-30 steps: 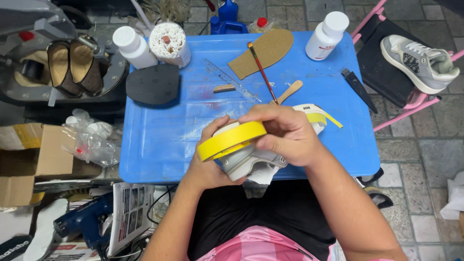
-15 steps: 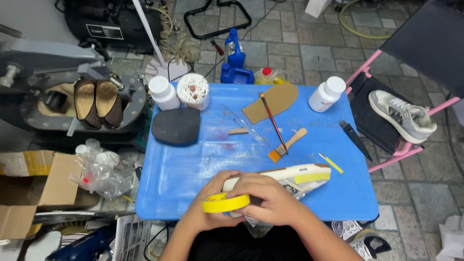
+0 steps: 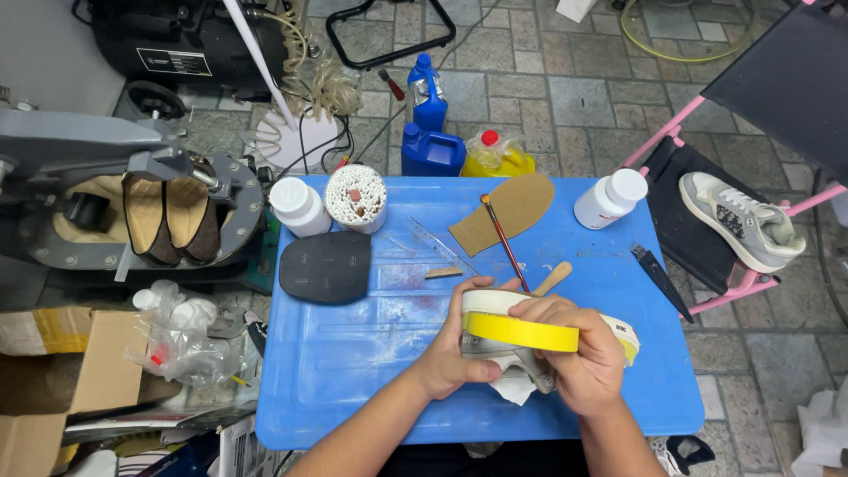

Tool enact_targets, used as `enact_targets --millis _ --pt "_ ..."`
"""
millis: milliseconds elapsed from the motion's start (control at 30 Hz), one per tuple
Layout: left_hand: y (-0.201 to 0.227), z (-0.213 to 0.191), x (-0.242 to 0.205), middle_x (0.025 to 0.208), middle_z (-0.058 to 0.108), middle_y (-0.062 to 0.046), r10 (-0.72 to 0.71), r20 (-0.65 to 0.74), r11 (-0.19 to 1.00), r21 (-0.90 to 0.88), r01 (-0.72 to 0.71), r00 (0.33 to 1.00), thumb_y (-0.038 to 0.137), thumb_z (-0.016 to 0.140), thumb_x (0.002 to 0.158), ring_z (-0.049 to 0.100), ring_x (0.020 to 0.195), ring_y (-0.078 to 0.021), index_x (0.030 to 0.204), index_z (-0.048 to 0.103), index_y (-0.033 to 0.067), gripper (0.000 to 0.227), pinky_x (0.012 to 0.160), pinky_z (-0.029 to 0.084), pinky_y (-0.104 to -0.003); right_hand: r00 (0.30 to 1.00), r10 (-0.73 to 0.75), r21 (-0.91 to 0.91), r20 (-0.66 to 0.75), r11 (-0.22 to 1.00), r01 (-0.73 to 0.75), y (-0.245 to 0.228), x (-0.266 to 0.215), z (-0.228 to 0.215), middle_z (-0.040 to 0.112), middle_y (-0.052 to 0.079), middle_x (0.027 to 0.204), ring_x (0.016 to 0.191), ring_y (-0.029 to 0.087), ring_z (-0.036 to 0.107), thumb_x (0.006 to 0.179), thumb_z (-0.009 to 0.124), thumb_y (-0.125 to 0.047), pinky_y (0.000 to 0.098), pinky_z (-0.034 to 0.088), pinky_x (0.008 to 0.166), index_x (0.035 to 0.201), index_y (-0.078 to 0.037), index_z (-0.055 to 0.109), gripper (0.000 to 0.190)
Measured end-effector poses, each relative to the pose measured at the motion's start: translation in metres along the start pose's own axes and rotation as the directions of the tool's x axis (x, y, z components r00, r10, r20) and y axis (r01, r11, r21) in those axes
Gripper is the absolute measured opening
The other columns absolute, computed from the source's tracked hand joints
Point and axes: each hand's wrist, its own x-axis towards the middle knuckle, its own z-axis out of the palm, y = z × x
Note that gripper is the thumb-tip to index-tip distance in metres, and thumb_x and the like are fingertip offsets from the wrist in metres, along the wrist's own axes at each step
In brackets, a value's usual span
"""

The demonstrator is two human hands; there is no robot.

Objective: The person applies yellow masking tape to the sole and midsole of a sneaker. They carefully wrap the tape around the edges and smooth it down to cover specific areas.

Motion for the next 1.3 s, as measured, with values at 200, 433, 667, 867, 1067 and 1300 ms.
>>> enact_targets --millis 200,433,667,867,1067,1300 --pt "-0.004 -0.009 -0.012 0.142 0.051 -0.019 0.051 -0.050 0.907 0.419 -0.025 0.997 0.029 0.089 0.076 0.051 0.133 -0.0252 0.148 0.027 0.0076 0.098 0.117 0.043 -0.041 0.998 -0.030 0.013 -0.053 0.999 0.031 0.004 -0.014 -0.005 0.063 0.010 0.086 0.082 0.023 0.062 0.104 0.063 -0.013 0.0586 0.059 0.098 0.108 -0.001 0.061 0.013" --pt "-0.005 0.032 -0.028 0.148 0.053 -0.015 0.201 -0.065 0.768 0.629 -0.116 0.977 0.036 0.085 0.078 0.055 0.137 -0.0252 0.146 0.028 0.0033 0.096 0.119 0.045 -0.040 0.982 -0.076 0.239 -0.171 0.964 0.116 -0.003 -0.032 -0.032 0.055 0.006 0.069 0.067 0.017 0.052 0.104 0.063 -0.013 0.0417 0.055 0.071 0.111 -0.002 0.067 0.014" --pt "-0.020 0.057 -0.030 0.149 0.051 -0.018 0.213 -0.083 0.765 0.634 -0.114 0.973 0.035 0.085 0.077 0.054 0.138 -0.0264 0.150 0.028 0.0026 0.098 0.119 0.045 -0.041 0.971 -0.146 0.262 -0.189 0.946 0.193 -0.013 -0.047 -0.053 0.051 0.004 0.062 0.060 0.016 0.045 0.096 0.065 -0.014 0.0321 0.043 0.059 0.111 -0.004 0.068 0.018" --pt "-0.033 0.058 -0.027 0.150 0.052 -0.018 0.219 -0.086 0.759 0.641 -0.114 0.972 0.033 0.084 0.077 0.056 0.137 -0.0264 0.148 0.030 0.0023 0.094 0.119 0.046 -0.041 0.962 -0.172 0.252 -0.214 0.941 0.225 -0.017 -0.058 -0.066 0.052 0.004 0.062 0.057 0.014 0.044 0.094 0.067 -0.013 0.0304 0.042 0.057 0.109 -0.003 0.070 0.018" --pt "-0.030 0.053 -0.022 0.150 0.051 -0.018 0.196 -0.081 0.783 0.613 -0.106 0.977 0.033 0.084 0.079 0.053 0.139 -0.0266 0.150 0.028 0.0029 0.096 0.120 0.044 -0.040 0.975 -0.138 0.259 -0.172 0.949 0.180 -0.015 -0.057 -0.068 0.051 0.003 0.060 0.056 0.013 0.043 0.091 0.068 -0.011 0.0289 0.039 0.056 0.108 -0.003 0.072 0.019" --pt "-0.029 0.044 -0.026 0.152 0.045 -0.018 0.163 -0.062 0.815 0.571 -0.099 0.985 0.032 0.082 0.079 0.049 0.143 -0.0263 0.155 0.023 0.0063 0.100 0.122 0.041 -0.042 0.972 -0.141 0.235 -0.186 0.955 0.183 -0.013 -0.055 -0.067 0.050 0.004 0.058 0.054 0.014 0.043 0.092 0.066 -0.011 0.0300 0.041 0.056 0.106 -0.003 0.073 0.017"
